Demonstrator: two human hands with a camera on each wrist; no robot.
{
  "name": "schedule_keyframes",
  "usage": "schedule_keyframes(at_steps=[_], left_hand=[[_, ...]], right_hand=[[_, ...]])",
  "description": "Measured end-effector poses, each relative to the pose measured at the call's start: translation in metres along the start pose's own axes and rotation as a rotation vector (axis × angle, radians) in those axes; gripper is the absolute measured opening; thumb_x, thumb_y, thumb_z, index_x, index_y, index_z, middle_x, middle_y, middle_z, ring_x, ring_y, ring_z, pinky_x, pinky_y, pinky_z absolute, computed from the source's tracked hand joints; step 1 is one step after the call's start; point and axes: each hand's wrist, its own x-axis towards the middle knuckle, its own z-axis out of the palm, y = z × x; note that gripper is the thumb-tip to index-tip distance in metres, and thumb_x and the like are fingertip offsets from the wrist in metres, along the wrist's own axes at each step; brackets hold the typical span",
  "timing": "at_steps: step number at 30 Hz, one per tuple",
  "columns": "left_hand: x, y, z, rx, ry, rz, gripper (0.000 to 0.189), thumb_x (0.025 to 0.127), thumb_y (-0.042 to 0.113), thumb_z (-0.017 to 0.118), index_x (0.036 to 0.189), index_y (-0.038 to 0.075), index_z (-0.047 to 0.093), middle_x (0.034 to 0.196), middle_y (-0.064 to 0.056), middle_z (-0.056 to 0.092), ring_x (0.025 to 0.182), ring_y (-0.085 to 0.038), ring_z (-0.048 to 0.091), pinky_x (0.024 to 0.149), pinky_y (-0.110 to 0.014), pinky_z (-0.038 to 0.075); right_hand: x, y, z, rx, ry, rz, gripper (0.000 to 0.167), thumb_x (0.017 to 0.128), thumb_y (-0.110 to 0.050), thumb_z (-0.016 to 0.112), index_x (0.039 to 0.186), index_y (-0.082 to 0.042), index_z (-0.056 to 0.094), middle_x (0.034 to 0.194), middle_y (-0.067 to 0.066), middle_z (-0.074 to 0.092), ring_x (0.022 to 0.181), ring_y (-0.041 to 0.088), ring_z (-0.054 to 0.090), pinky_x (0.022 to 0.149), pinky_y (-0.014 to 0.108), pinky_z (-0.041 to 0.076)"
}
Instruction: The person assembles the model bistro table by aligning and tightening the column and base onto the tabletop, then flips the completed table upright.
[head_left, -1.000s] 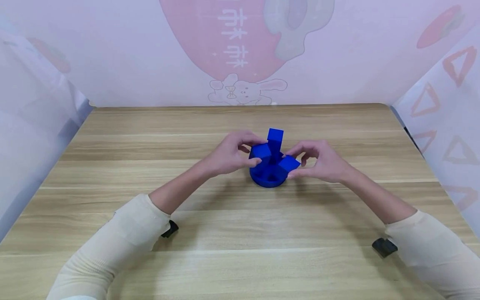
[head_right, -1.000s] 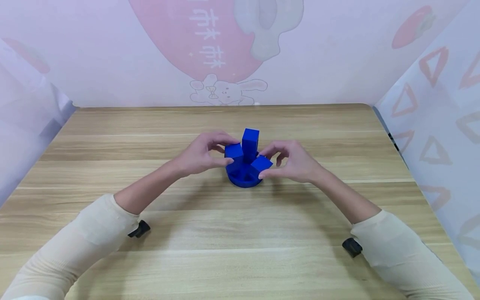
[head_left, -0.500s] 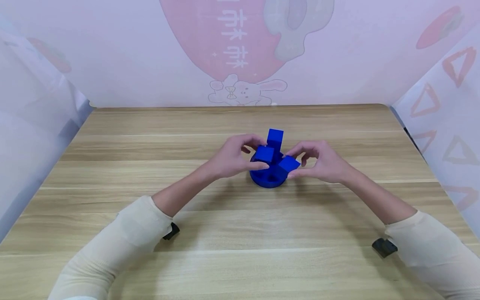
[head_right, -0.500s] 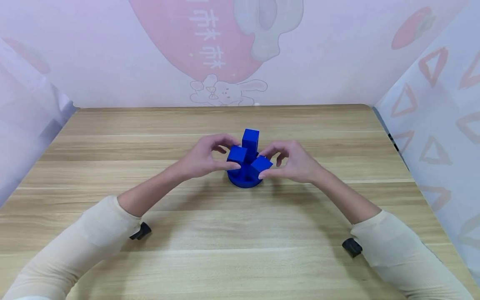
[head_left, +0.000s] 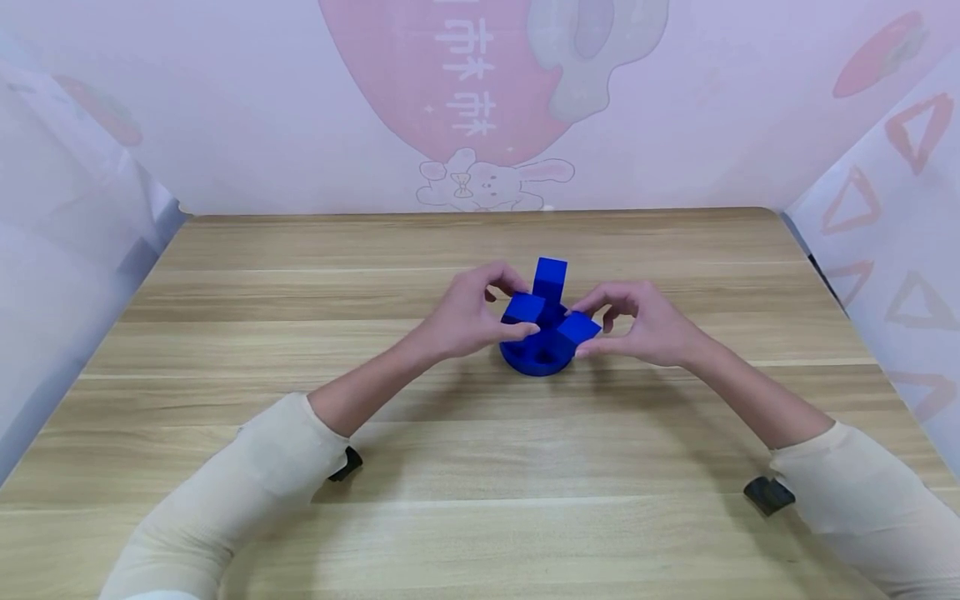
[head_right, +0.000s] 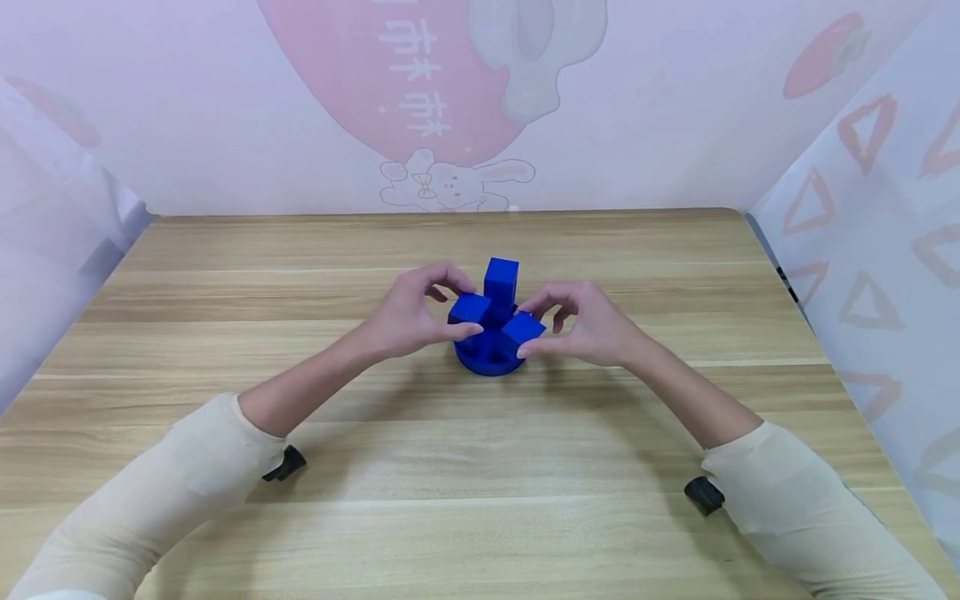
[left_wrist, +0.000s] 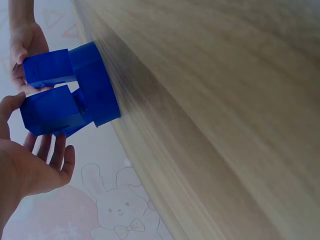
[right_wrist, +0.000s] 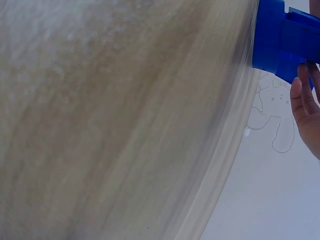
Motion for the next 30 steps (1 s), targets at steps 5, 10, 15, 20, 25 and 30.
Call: schedule_keyframes(at_steps=[5, 10, 15, 20, 25, 30], left_hand=[[-0.003, 0.001, -0.006, -0.002, -0.01, 0.022, 0.038, 0.078, 0.01, 0.089, 0.112, 0.003, 0.073, 0.112, -0.009, 0.069, 0.106, -0.025, 0.062, 0.092, -0.055, 0.052], [-0.005, 0.001, -0.009, 0.009, -0.045, 0.034, 0.042, 0.08, 0.008, 0.085, 0.119, -0.001, 0.073, 0.117, -0.01, 0.073, 0.11, -0.026, 0.064, 0.094, -0.053, 0.052], [-0.007, -0.002, -0.012, -0.042, -0.123, 0.069, 0.048, 0.08, 0.002, 0.075, 0.128, 0.0, 0.069, 0.121, -0.009, 0.074, 0.116, -0.023, 0.065, 0.098, -0.056, 0.049], [-0.007, -0.006, -0.015, -0.072, -0.174, 0.105, 0.045, 0.083, -0.005, 0.067, 0.128, 0.001, 0.071, 0.127, -0.009, 0.073, 0.123, -0.022, 0.063, 0.1, -0.054, 0.049], [-0.009, -0.009, -0.015, -0.064, -0.172, 0.103, 0.035, 0.086, -0.004, 0.073, 0.121, 0.001, 0.074, 0.128, -0.011, 0.071, 0.121, -0.026, 0.061, 0.1, -0.057, 0.048], [-0.011, -0.009, -0.012, -0.064, -0.124, 0.096, 0.041, 0.082, 0.008, 0.088, 0.119, 0.0, 0.074, 0.12, -0.011, 0.069, 0.113, -0.026, 0.06, 0.095, -0.051, 0.053]], right_hand=[[0.0, 0.0, 0.0, 0.009, 0.005, -0.01, 0.038, 0.077, -0.011, 0.093, 0.111, -0.005, 0.077, 0.104, 0.006, 0.077, 0.093, 0.014, 0.067, 0.07, 0.04, 0.058], [0.0, 0.0, 0.0, 0.011, 0.006, -0.015, 0.038, 0.077, -0.011, 0.093, 0.111, -0.005, 0.077, 0.104, 0.005, 0.077, 0.093, 0.014, 0.068, 0.069, 0.039, 0.058], [0.0, 0.0, -0.001, -0.001, 0.0, -0.01, 0.039, 0.076, -0.007, 0.093, 0.112, -0.004, 0.077, 0.105, 0.005, 0.077, 0.093, 0.014, 0.068, 0.069, 0.041, 0.059], [0.0, -0.001, 0.0, -0.001, 0.002, -0.017, 0.039, 0.075, -0.004, 0.093, 0.111, -0.004, 0.077, 0.104, 0.006, 0.077, 0.092, 0.013, 0.068, 0.068, 0.04, 0.059], [0.001, -0.002, 0.001, 0.002, 0.009, -0.023, 0.039, 0.075, -0.004, 0.092, 0.111, -0.004, 0.077, 0.104, 0.007, 0.077, 0.091, 0.013, 0.068, 0.068, 0.037, 0.059], [0.0, -0.001, 0.001, 0.0, 0.009, -0.02, 0.039, 0.076, -0.007, 0.093, 0.111, -0.004, 0.077, 0.105, 0.007, 0.077, 0.091, 0.013, 0.068, 0.069, 0.038, 0.059]])
